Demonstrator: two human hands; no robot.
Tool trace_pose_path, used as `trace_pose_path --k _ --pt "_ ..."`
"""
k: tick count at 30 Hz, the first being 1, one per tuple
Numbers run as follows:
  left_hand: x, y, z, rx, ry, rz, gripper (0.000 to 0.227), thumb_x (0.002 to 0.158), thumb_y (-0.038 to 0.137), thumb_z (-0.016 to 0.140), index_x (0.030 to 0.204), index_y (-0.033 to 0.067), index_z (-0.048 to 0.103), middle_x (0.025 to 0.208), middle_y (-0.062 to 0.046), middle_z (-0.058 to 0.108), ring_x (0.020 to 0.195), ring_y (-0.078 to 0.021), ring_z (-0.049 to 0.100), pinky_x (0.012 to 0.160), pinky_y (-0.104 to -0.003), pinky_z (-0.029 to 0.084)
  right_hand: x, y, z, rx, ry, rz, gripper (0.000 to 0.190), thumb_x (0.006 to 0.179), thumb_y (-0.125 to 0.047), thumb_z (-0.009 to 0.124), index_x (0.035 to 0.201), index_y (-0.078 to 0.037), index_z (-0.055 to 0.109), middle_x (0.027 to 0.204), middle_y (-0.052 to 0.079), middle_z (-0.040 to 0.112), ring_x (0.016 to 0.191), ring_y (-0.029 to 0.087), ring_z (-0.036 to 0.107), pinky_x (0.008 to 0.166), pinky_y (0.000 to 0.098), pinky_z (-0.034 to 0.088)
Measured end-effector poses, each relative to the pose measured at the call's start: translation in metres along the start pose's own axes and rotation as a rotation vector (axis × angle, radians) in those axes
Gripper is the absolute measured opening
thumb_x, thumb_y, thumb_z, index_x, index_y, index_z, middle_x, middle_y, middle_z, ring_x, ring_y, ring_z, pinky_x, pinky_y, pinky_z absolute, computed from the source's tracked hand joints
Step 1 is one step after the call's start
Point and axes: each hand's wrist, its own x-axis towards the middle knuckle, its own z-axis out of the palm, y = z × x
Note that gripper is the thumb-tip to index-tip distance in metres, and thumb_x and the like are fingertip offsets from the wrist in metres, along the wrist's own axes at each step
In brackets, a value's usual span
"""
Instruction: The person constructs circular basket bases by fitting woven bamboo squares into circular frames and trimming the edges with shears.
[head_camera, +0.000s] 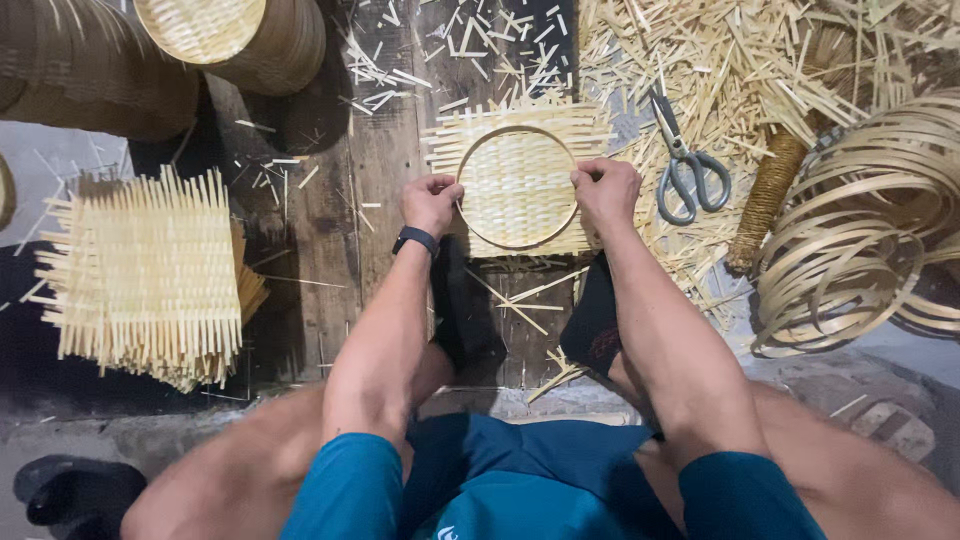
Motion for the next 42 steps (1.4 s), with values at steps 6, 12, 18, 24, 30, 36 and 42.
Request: trace_pose_path --k 6,12,18,24,30,36,42 --pt "0.013 -0.009 -0.003 -0.170 -0.111 -0.104 0.018 0.074 -0.001 0.086 0.091 -0.0015 0.079 0.082 -0.007 0.077 0.070 -0.0126 0.070 0.067 -0.028 0.058 0.004 0.014 0.003 0.008 -0.041 -0.006 0.018 0.078 -0.017 0.084 0.094 -0.008 0.083 0.082 0.011 0.078 0.074 0.019 0.076 0.075 0.0316 0.058" --pt "0.017 -0.007 0.000 -0.164 -0.098 -0.072 0.023 0.069 -0.002 0.087 0.090 0.0006 0.078 0.082 -0.005 0.078 0.070 -0.0107 0.071 0.068 -0.027 0.059 0.009 0.025 0.003 0.038 -0.088 0.001 0.019 0.078 -0.016 0.088 0.093 -0.006 0.082 0.081 0.009 0.078 0.071 0.016 0.073 0.071 0.0294 0.056" --pt "0.010 -0.007 0.001 -0.010 -0.046 -0.062 0.018 0.075 0.005 0.087 0.092 0.0018 0.080 0.083 -0.005 0.079 0.072 -0.0102 0.071 0.070 -0.027 0.058 0.017 0.035 0.001 0.068 -0.152 0.085 0.022 0.077 -0.017 0.088 0.095 -0.006 0.081 0.082 0.006 0.078 0.071 0.013 0.072 0.070 0.0275 0.058" --pt "0.021 -0.006 -0.005 -0.020 -0.126 -0.012 0.023 0.070 0.005 0.091 0.090 0.0007 0.080 0.082 -0.004 0.079 0.073 -0.0107 0.071 0.071 -0.027 0.058 0.026 0.030 -0.004 0.052 -0.204 0.040 0.021 0.076 -0.016 0.089 0.093 -0.006 0.082 0.081 0.008 0.078 0.071 0.012 0.072 0.070 0.0273 0.056" --pt "0.006 0.090 -0.004 0.816 -0.105 0.294 0.013 0.081 0.014 0.082 0.093 0.0087 0.081 0.111 -0.016 0.072 0.104 -0.0300 0.067 0.093 -0.041 0.055 -0.018 -0.045 -0.009 -0.426 -0.301 -0.450 0.060 0.080 -0.032 0.079 0.123 0.007 0.065 0.128 0.026 0.061 0.126 0.040 0.052 0.109 0.0486 0.042" --pt "0.021 0.111 0.043 0.490 -0.200 0.811 0.024 0.097 0.035 0.068 0.111 0.0203 0.080 0.126 -0.010 0.067 0.120 -0.0344 0.053 0.103 -0.046 0.043 -0.071 -0.058 0.053 -0.894 -0.390 -0.958 0.091 0.087 -0.059 0.069 0.141 0.011 0.049 0.150 0.033 0.040 0.148 0.050 0.024 0.122 0.0643 0.015" --pt "0.029 0.109 0.052 0.345 -0.268 0.558 0.020 0.097 0.035 0.068 0.105 0.0211 0.081 0.113 -0.004 0.070 0.110 -0.0274 0.062 0.100 -0.041 0.048 -0.074 -0.035 0.077 -0.829 -0.357 -0.877 0.089 0.081 -0.053 0.073 0.144 0.006 0.049 0.154 0.030 0.036 0.150 0.050 0.021 0.123 0.0666 0.012"
